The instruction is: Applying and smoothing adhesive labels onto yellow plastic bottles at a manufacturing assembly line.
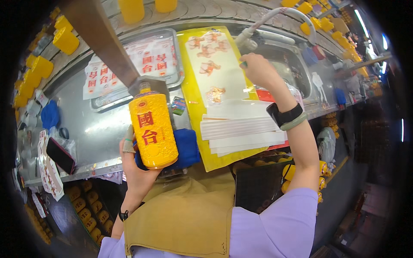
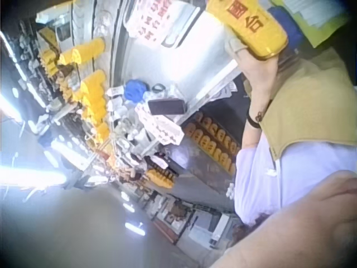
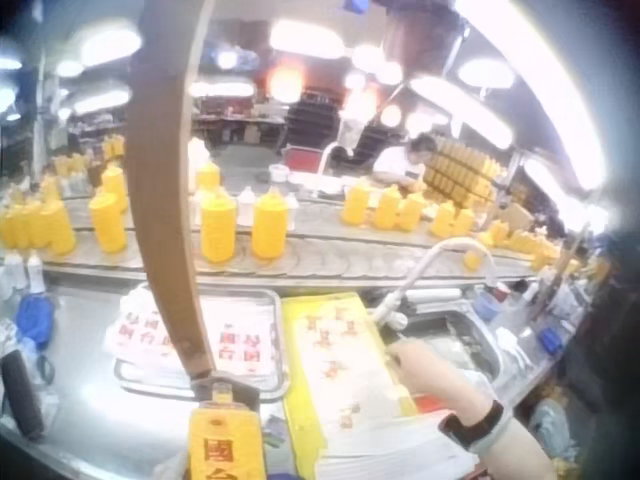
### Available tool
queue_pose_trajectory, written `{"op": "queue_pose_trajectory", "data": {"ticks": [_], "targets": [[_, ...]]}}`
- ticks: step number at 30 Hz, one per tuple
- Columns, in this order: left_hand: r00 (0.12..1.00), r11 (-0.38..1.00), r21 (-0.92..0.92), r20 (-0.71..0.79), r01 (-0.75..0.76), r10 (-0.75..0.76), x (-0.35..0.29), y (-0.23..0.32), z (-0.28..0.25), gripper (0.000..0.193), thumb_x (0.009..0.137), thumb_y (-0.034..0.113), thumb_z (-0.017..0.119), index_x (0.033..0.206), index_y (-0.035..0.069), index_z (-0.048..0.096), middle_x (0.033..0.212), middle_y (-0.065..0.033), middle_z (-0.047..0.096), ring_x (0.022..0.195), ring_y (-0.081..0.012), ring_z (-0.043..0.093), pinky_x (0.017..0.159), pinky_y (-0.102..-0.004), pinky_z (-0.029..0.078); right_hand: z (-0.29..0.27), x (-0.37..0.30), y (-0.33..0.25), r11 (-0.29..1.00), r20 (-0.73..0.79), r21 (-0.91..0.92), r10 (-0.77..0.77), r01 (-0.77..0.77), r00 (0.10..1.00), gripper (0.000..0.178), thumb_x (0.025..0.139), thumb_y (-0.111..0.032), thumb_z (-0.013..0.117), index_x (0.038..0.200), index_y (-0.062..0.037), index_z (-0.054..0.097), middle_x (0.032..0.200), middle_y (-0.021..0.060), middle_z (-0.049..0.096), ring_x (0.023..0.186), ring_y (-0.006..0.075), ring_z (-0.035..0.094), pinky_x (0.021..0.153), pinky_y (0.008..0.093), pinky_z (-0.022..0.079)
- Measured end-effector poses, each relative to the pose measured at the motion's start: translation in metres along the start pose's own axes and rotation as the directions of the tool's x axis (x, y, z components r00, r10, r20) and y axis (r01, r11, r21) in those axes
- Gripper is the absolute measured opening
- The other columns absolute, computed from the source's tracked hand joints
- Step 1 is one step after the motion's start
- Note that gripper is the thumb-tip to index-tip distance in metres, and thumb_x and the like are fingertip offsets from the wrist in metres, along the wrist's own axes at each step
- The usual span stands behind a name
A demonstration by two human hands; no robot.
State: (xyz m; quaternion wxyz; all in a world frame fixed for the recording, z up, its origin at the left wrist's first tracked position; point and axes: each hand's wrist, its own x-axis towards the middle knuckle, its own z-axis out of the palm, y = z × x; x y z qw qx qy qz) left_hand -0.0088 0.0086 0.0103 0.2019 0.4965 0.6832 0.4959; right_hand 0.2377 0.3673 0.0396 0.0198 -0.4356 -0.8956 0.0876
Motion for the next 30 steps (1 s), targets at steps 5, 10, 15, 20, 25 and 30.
{"op": "queue_pose_trajectory", "data": {"ticks": [5, 10, 15, 20, 25, 30], "targets": [[0.999, 0.999, 0.029, -0.013, 0.038, -0.038, -0.004, -0.001, -0.003, 0.111, 0.062, 0.017, 0.1, 0.153, 0.0, 0.038, 0.133, -0.0113, 0.046, 0.123, -0.0256, 0.055, 0.104, -0.0368, 0.046, -0.038, -0.016, 0.061, 0.982, -0.002, -0.087, 0.17, -0.17, 0.985, 0.032, 0.098, -0.02, 0.06, 0.123, -0.0022, 0.069, 0.124, 0.0228, 0.068, 0.118, 0.0416, 0.063, 0.103, 0.0475, 0.048], [1.0, 0.998, 0.063, -0.011, -0.015, 0.016, -0.003, 0.0, -0.003, 0.113, 0.062, 0.018, 0.1, 0.155, 0.002, 0.037, 0.136, -0.0142, 0.046, 0.121, -0.028, 0.054, 0.102, -0.0374, 0.046, -0.039, -0.039, 0.131, 0.959, -0.05, -0.093, 0.265, -0.268, 0.963, 0.031, 0.099, -0.018, 0.059, 0.124, -0.0023, 0.069, 0.121, 0.0239, 0.07, 0.115, 0.041, 0.065, 0.099, 0.0456, 0.05], [1.0, 0.994, 0.106, -0.006, 0.008, -0.007, -0.005, -0.001, -0.001, 0.111, 0.063, 0.019, 0.099, 0.154, 0.001, 0.038, 0.136, -0.0135, 0.046, 0.121, -0.0272, 0.054, 0.102, -0.0374, 0.045, -0.034, -0.068, 0.154, 0.916, 0.126, -0.092, 0.4, -0.391, 0.908, 0.03, 0.099, -0.017, 0.06, 0.127, -0.0103, 0.07, 0.118, 0.0239, 0.071, 0.109, 0.0384, 0.068, 0.093, 0.0441, 0.052], [0.999, 0.998, 0.047, -0.003, 0.048, -0.048, -0.004, 0.002, 0.003, 0.108, 0.065, 0.01, 0.098, 0.154, 0.002, 0.036, 0.137, -0.0105, 0.045, 0.128, -0.0232, 0.053, 0.107, -0.037, 0.047, -0.019, -0.086, 0.165, 0.883, 0.143, -0.07, 0.468, -0.463, 0.872, 0.028, 0.097, -0.013, 0.06, 0.121, -0.0115, 0.074, 0.113, 0.0246, 0.072, 0.108, 0.0394, 0.069, 0.094, 0.0453, 0.054], [0.999, 0.994, 0.101, 0.006, 0.034, -0.035, -0.006, 0.001, 0.001, 0.11, 0.067, 0.009, 0.097, 0.156, 0.003, 0.033, 0.141, -0.0109, 0.044, 0.131, -0.0232, 0.051, 0.109, -0.0376, 0.047, -0.005, -0.098, 0.211, 0.846, 0.093, -0.131, 0.529, -0.517, 0.843, 0.029, 0.091, -0.017, 0.068, 0.118, -0.0104, 0.076, 0.111, 0.0227, 0.074, 0.105, 0.0364, 0.071, 0.092, 0.0437, 0.056], [0.999, 0.996, 0.089, 0.019, 0.026, -0.028, -0.004, -0.001, 0.001, 0.111, 0.067, 0.009, 0.097, 0.157, 0.002, 0.033, 0.141, -0.0112, 0.043, 0.131, -0.0233, 0.051, 0.109, -0.0378, 0.047, 0.008, -0.107, 0.271, 0.797, 0.047, -0.087, 0.603, -0.598, 0.796, 0.037, 0.082, -0.024, 0.08, 0.117, -0.0111, 0.077, 0.106, 0.0179, 0.076, 0.097, 0.0315, 0.074, 0.086, 0.0407, 0.057]]}}
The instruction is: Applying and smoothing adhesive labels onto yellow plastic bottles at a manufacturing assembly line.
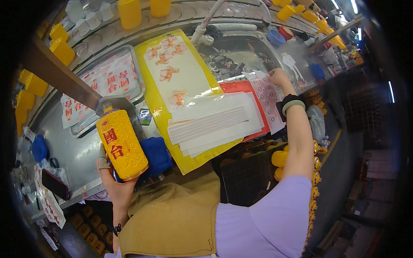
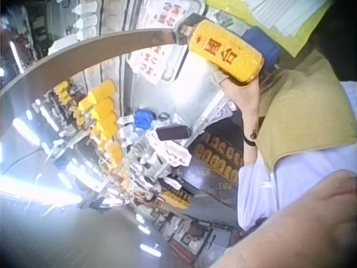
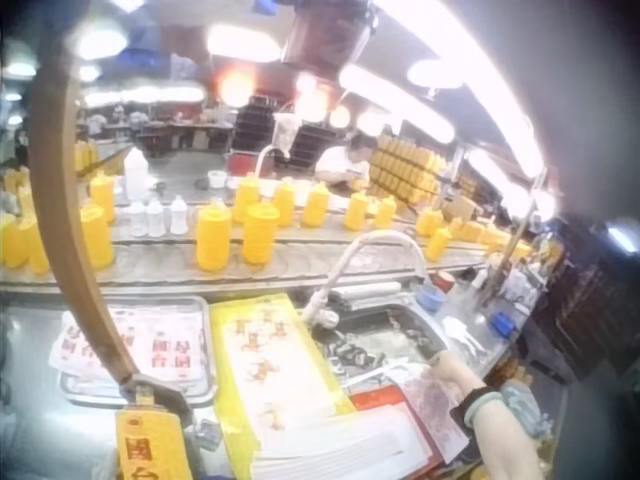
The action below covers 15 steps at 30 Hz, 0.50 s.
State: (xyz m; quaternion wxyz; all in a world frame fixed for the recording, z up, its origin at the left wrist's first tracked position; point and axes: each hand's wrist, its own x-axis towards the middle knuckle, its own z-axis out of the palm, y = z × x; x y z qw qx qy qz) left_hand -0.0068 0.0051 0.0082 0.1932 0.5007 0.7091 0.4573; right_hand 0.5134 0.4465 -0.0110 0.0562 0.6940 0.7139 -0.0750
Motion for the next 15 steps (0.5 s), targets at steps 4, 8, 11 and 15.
{"op": "queue_pose_trajectory", "data": {"ticks": [4, 8, 11, 15], "targets": [[1.0, 0.998, 0.065, -0.013, -0.021, 0.022, -0.002, 0.002, -0.002, 0.111, 0.066, 0.009, 0.097, 0.156, 0.002, 0.033, 0.141, -0.0114, 0.043, 0.131, -0.0232, 0.051, 0.109, -0.038, 0.048, 0.009, 0.0, 0.008, 0.945, 0.166, 0.22, 0.207, -0.241, 0.964, 0.039, 0.085, -0.022, 0.079, 0.118, -0.0019, 0.075, 0.096, 0.0086, 0.075, 0.086, 0.0178, 0.069, 0.075, 0.0349, 0.054], [0.998, 0.998, -0.038, -0.031, 0.046, -0.047, -0.006, 0.003, 0.001, 0.108, 0.066, 0.011, 0.098, 0.154, 0.001, 0.036, 0.14, -0.0121, 0.045, 0.13, -0.024, 0.053, 0.108, -0.0388, 0.048, 0.025, 0.014, 0.023, 0.85, 0.211, 0.463, 0.17, -0.252, 0.962, 0.041, 0.087, -0.024, 0.079, 0.123, -0.0051, 0.073, 0.09, 0.0011, 0.07, 0.074, 0.0131, 0.06, 0.064, 0.0329, 0.048], [0.998, 0.997, 0.07, -0.055, -0.036, 0.04, 0.0, 0.004, 0.002, 0.102, 0.064, 0.015, 0.1, 0.148, -0.001, 0.043, 0.137, -0.0121, 0.048, 0.124, -0.0246, 0.056, 0.105, -0.0368, 0.048, 0.025, 0.019, 0.025, 0.851, 0.254, 0.454, 0.16, -0.264, 0.954, 0.036, 0.088, -0.024, 0.079, 0.12, -0.0072, 0.075, 0.088, -0.0011, 0.069, 0.07, 0.0116, 0.056, 0.06, 0.0316, 0.044], [0.999, 1.0, -0.023, -0.05, -0.012, 0.011, 0.003, 0.006, -0.001, 0.102, 0.063, 0.016, 0.099, 0.147, -0.001, 0.044, 0.133, -0.0134, 0.049, 0.117, -0.026, 0.058, 0.1, -0.0365, 0.049, 0.042, 0.048, 0.081, 0.817, 0.107, 0.549, 0.142, -0.178, 0.984, 0.033, 0.083, -0.031, 0.078, 0.105, -0.006, 0.079, 0.073, 0.0006, 0.063, 0.061, 0.0143, 0.054, 0.055, 0.0337, 0.043]]}}
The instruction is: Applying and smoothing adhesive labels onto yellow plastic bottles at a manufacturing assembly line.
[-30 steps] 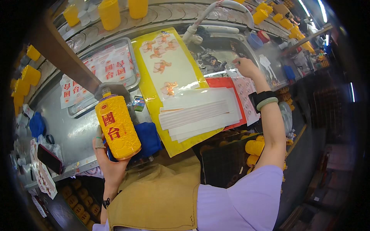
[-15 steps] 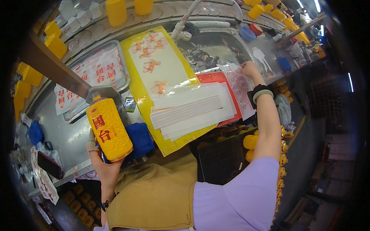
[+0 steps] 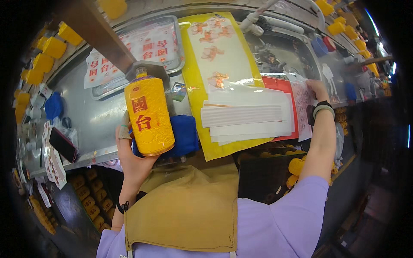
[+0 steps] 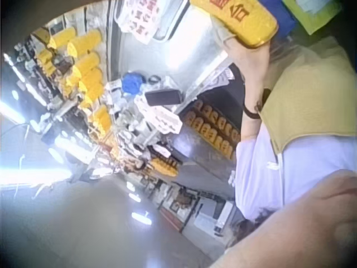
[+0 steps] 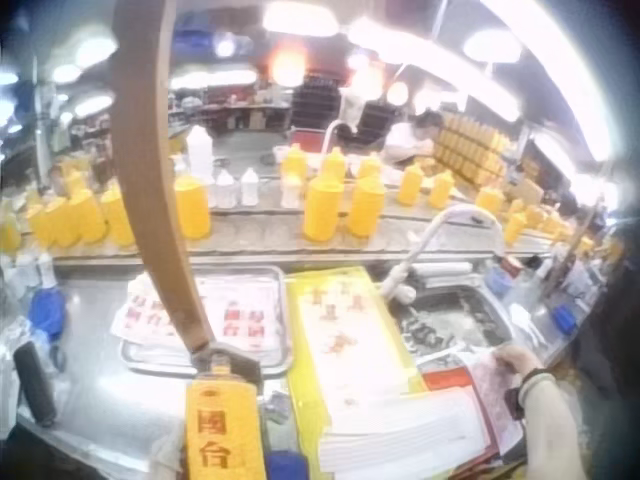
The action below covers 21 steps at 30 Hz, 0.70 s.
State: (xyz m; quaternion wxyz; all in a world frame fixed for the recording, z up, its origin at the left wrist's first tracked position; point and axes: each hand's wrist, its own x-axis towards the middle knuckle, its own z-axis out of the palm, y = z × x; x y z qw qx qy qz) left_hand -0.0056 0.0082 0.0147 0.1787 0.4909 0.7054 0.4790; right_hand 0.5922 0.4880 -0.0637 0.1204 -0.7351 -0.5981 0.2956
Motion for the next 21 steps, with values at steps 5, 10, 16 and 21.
{"op": "queue_pose_trajectory", "data": {"ticks": [5, 10, 16, 21], "targets": [[1.0, 0.997, 0.071, 0.005, -0.011, 0.011, -0.001, 0.002, 0.0, 0.093, 0.064, 0.017, 0.099, 0.14, -0.002, 0.048, 0.126, -0.0115, 0.049, 0.117, -0.0251, 0.059, 0.101, -0.0363, 0.05, 0.023, 0.008, -0.013, 0.999, -0.048, -0.051, 0.003, -0.005, 0.999, 0.026, 0.084, -0.029, 0.077, 0.099, -0.008, 0.081, 0.071, 0.0002, 0.062, 0.057, 0.0142, 0.052, 0.049, 0.0366, 0.039], [1.0, 0.997, 0.074, 0.004, -0.026, 0.026, 0.0, -0.002, -0.001, 0.104, 0.063, 0.017, 0.1, 0.149, 0.0, 0.043, 0.127, -0.0113, 0.05, 0.117, -0.0256, 0.058, 0.099, -0.0364, 0.05, 0.007, 0.001, -0.011, 0.993, 0.023, -0.07, 0.1, -0.098, 0.995, 0.034, 0.086, -0.029, 0.075, 0.107, -0.0025, 0.079, 0.077, 0.0064, 0.069, 0.062, 0.0193, 0.06, 0.055, 0.0412, 0.047], [1.0, 0.998, 0.064, -0.006, -0.024, 0.025, -0.001, -0.001, -0.002, 0.104, 0.062, 0.018, 0.1, 0.149, 0.0, 0.044, 0.126, -0.0112, 0.051, 0.117, -0.0258, 0.058, 0.099, -0.0359, 0.049, 0.014, -0.005, -0.033, 0.864, -0.288, -0.41, 0.18, -0.291, 0.94, 0.045, 0.087, -0.037, 0.067, 0.107, 0.0018, 0.076, 0.099, 0.0185, 0.076, 0.089, 0.0322, 0.072, 0.077, 0.0404, 0.055], [1.0, 0.999, 0.047, -0.006, -0.005, 0.005, -0.001, -0.002, -0.002, 0.11, 0.06, 0.022, 0.101, 0.151, 0.0, 0.042, 0.128, -0.0111, 0.051, 0.119, -0.0261, 0.057, 0.102, -0.0371, 0.047, 0.024, -0.051, -0.083, 0.96, -0.335, -0.092, -0.281, 0.265, 0.899, 0.038, 0.093, -0.034, 0.068, 0.119, -0.0069, 0.074, 0.107, 0.0113, 0.075, 0.086, 0.022, 0.07, 0.076, 0.0349, 0.053]]}}
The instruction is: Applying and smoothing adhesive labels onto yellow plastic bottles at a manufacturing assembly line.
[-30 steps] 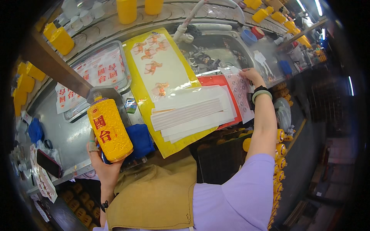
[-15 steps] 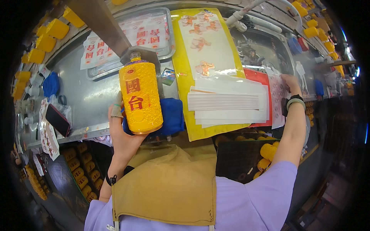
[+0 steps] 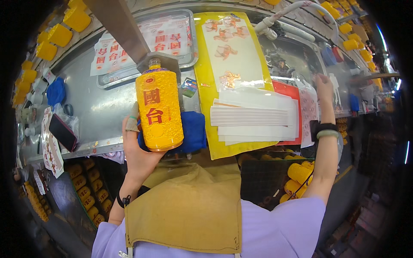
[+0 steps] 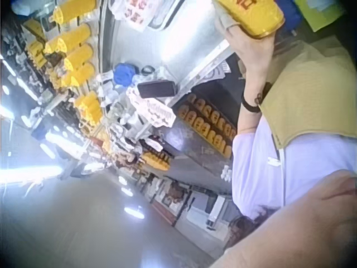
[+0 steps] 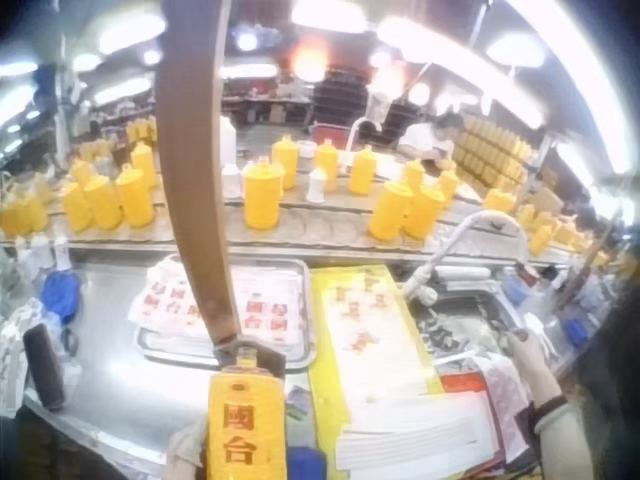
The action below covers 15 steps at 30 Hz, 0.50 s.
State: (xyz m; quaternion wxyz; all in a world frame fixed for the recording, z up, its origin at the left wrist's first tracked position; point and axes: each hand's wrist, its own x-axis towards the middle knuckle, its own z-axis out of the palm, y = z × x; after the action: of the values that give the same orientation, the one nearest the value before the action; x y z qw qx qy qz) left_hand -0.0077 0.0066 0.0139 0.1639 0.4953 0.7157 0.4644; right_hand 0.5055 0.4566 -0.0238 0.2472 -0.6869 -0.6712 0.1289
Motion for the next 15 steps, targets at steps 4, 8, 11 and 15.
{"op": "queue_pose_trajectory", "data": {"ticks": [4, 8, 11, 15], "targets": [[0.991, 0.999, -0.015, 0.128, -0.044, 0.045, 0.006, 0.005, -0.018, 0.119, 0.059, 0.037, 0.1, 0.153, -0.001, 0.04, 0.147, -0.018, 0.043, 0.13, -0.0303, 0.052, 0.111, -0.0427, 0.042, 0.005, -0.145, -0.191, 0.857, 0.264, 0.514, -0.117, -0.037, 0.957, 0.028, 0.098, -0.017, 0.069, 0.123, -0.0061, 0.072, 0.096, -0.0032, 0.065, 0.073, 0.0036, 0.049, 0.063, 0.021, 0.04], [0.977, 0.974, -0.103, -0.087, -0.204, 0.196, 0.016, 0.014, -0.031, 0.107, 0.065, 0.032, 0.098, 0.151, -0.003, 0.044, 0.138, -0.0151, 0.054, 0.12, -0.024, 0.057, 0.103, -0.0374, 0.045, 0.005, -0.261, -0.307, 0.715, 0.38, 0.696, -0.441, 0.062, 0.813, 0.022, 0.1, -0.003, 0.063, 0.119, -0.001, 0.072, 0.1, -0.0001, 0.068, 0.09, 0.0058, 0.059, 0.084, 0.0218, 0.046], [0.987, 0.948, -0.285, 0.029, -0.142, 0.157, 0.02, 0.034, -0.027, 0.089, 0.072, 0.02, 0.094, 0.146, -0.002, 0.051, 0.119, -0.0104, 0.067, 0.106, -0.02, 0.063, 0.094, -0.0337, 0.049, 0.014, -0.307, -0.345, 0.603, 0.496, 0.782, -0.447, -0.159, 0.744, 0.014, 0.099, -0.003, 0.066, 0.111, 0.0011, 0.071, 0.102, 0.0014, 0.07, 0.095, 0.0066, 0.061, 0.086, 0.0233, 0.049], [0.994, 0.867, -0.499, 0.092, -0.004, 0.057, 0.021, 0.039, -0.008, 0.066, 0.083, 0.003, 0.083, 0.143, 0.002, 0.057, 0.104, -0.0071, 0.07, 0.099, -0.0149, 0.065, 0.089, -0.0306, 0.052, 0.03, -0.339, -0.364, 0.49, 0.561, 0.802, -0.422, -0.341, 0.712, 0.017, 0.097, -0.006, 0.07, 0.114, -0.0006, 0.067, 0.098, -0.0018, 0.064, 0.092, 0.0051, 0.057, 0.082, 0.0216, 0.047]]}}
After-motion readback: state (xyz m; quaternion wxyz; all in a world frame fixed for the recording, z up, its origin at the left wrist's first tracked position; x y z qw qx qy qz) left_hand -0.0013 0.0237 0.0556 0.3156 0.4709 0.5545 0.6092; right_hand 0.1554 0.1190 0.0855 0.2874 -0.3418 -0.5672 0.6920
